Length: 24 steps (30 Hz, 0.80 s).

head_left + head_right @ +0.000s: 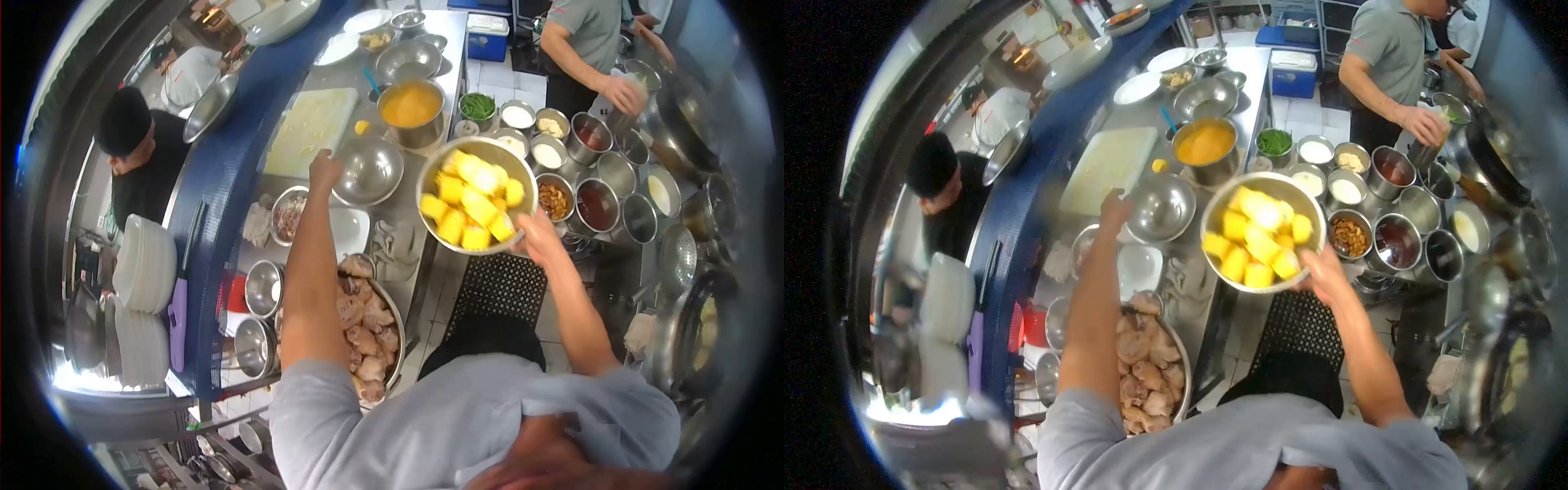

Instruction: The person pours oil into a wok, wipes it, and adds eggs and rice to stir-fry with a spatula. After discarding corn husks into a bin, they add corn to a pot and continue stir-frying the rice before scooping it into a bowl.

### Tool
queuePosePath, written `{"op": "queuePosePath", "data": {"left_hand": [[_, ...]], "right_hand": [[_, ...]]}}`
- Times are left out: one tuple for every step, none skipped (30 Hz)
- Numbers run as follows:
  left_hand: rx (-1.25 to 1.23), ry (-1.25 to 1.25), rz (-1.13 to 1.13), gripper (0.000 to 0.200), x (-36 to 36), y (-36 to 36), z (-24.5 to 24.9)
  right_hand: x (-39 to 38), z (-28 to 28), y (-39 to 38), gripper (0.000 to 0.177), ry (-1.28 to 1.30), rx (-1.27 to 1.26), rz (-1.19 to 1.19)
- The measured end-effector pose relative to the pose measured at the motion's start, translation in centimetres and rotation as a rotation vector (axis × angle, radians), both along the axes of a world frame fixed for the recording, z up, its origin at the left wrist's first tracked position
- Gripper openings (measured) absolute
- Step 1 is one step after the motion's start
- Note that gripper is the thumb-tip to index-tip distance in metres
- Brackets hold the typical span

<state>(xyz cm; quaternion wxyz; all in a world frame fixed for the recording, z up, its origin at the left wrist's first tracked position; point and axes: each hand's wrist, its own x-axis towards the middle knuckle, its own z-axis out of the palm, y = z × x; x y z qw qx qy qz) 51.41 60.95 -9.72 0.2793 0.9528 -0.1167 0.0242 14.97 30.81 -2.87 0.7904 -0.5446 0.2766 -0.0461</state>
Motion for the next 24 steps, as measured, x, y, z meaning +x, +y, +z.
{"op": "queuePosePath", "data": {"left_hand": [[-0.012, -0.009, -0.013, 0.036, 1.4, -0.6, 0.0], [0.007, -0.019, -0.062, 0.036, 2.3, -2.4, -0.5], [0.027, -0.030, -0.111, 0.037, 3.4, -4.3, -1.4], [0.067, -0.065, -0.117, 0.039, 6.0, -6.5, -2.5], [0.111, -0.095, -0.133, 0.041, 9.4, -8.3, -4.3], [0.140, -0.091, -0.115, 0.045, 13.4, -9.2, -7.0], [0.168, -0.088, -0.097, 0.049, 16.8, -10.7, -8.9], [0.182, -0.090, -0.250, 0.059, 17.0, -12.8, -6.3], [0.375, -0.073, -0.379, 0.066, 19.5, -13.3, -6.6], [0.546, -0.071, -0.522, 0.073, 22.0, -13.8, -7.1], [0.596, -0.106, -0.637, 0.072, 24.9, -19.0, -8.6], [0.607, -0.135, -0.687, 0.071, 26.1, -23.1, -9.4], [0.605, -0.160, -0.716, 0.071, 26.7, -26.7, -10.0], [0.591, -0.191, -0.730, 0.070, 26.5, -30.4, -10.0], [0.565, -0.223, -0.736, 0.069, 25.6, -34.1, -9.7], [0.541, -0.260, -0.716, 0.068, 24.1, -37.9, -8.8], [0.526, -0.282, -0.679, 0.068, 22.1, -38.9, -7.8], [0.498, -0.305, -0.654, 0.067, 20.2, -40.5, -6.7], [0.457, -0.333, -0.648, 0.066, 17.6, -42.4, -5.4], [0.413, -0.355, -0.612, 0.066, 15.2, -42.0, -3.8], [0.355, -0.366, -0.597, 0.065, 12.6, -41.9, -2.2], [0.290, -0.375, -0.589, 0.064, 9.4, -41.9, -0.5], [0.204, -0.391, -0.608, 0.063, 5.7, -42.3, 1.5], [0.109, -0.391, -0.631, 0.063, 1.1, -42.6, 3.5]], "right_hand": [[-1.8, 0.1, 0.0, 0.049, 0.056, 0.011, -0.060], [-4.7, -0.1, 0.5, 0.049, 0.063, 0.061, -0.111], [-6.9, 0.0, 0.9, 0.047, 0.087, 0.090, -0.196], [-8.2, -0.6, 0.3, 0.048, 0.050, 0.060, -0.236], [-9.1, -1.2, 0.0, 0.050, 0.021, 0.034, -0.285], [-9.3, -1.0, 0.7, 0.053, 0.064, 0.143, -0.395], [-9.8, -1.0, -0.7, 0.054, 0.081, 0.140, -0.386], [-10.7, -0.3, -1.5, 0.055, 0.098, 0.153, -0.417], [-11.3, 0.7, -2.7, 0.055, 0.093, 0.156, -0.497], [-11.9, 0.9, -4.6, 0.053, 0.084, 0.205, -0.457], [-12.5, -0.6, -5.9, 0.051, 0.046, 0.225, -0.518], [-12.2, -3.9, -8.1, 0.049, 0.055, 0.236, -0.511], [-12.1, -7.2, -10.5, 0.046, 0.064, 0.247, -0.504], [-12.3, -8.5, -11.4, 0.043, 0.030, 0.187, -0.522], [-13.4, -7.6, -12.6, 0.038, 0.088, 0.148, -0.491], [-14.6, -7.6, -13.2, 0.043, 0.043, 0.170, -0.604], [-15.8, -7.7, -14.3, 0.043, 0.049, 0.231, -0.619], [-17.1, -7.1, -14.1, 0.043, 0.034, 0.218, -0.714], [-18.3, -6.3, -13.7, 0.045, -0.001, 0.208, -0.807], [-19.0, -5.5, -13.7, 0.046, -0.037, 0.203, -0.822], [-20.8, -5.7, -13.4, 0.043, -0.072, 0.190, -0.880], [-22.7, -4.2, -12.9, 0.043, -0.091, 0.183, -0.897], [-24.9, -2.3, -12.5, 0.042, -0.141, 0.172, -0.978], [-27.7, -0.1, -11.9, 0.041, -0.192, 0.162, -1.058]]}}
